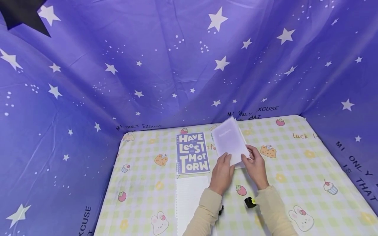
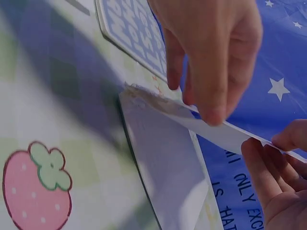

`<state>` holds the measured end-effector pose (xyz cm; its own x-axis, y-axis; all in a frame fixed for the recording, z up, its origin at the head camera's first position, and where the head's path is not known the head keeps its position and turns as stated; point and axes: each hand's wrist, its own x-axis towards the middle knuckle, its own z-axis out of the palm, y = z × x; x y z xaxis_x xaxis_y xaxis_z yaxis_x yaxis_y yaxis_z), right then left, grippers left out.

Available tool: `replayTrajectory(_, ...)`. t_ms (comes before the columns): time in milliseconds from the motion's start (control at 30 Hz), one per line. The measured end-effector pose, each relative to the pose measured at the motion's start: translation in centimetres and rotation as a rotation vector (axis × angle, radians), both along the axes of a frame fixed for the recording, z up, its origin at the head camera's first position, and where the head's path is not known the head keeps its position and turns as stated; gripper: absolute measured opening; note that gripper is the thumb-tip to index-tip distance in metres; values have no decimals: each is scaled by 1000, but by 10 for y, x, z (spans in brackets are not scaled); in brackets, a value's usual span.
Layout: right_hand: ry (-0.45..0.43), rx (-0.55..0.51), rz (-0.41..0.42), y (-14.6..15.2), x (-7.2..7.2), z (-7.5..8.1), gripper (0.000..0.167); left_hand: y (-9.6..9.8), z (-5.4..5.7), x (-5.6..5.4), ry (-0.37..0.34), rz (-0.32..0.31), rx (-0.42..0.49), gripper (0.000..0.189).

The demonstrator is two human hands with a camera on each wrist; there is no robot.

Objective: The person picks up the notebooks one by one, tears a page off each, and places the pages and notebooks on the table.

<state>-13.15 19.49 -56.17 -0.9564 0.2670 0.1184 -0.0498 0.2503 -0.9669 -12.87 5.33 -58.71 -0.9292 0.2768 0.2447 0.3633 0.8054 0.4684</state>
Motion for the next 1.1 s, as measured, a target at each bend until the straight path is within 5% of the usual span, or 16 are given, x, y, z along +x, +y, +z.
replayTrajectory(167,1,-18,9,-6,1,5,44,1,5,-1,40,-12,5,45)
replayTrajectory(400,14,-46,51,-23,9,36,40,-1,14,-1,64,-26,18,45)
replayTrajectory(733,71,-71,162,-26,-1,7,40,-11,28,-3,127,-44,82,52)
replayTrajectory(1100,63,-44,255,-40,-2,-16,39,-26,48,2,102,-20,156,44)
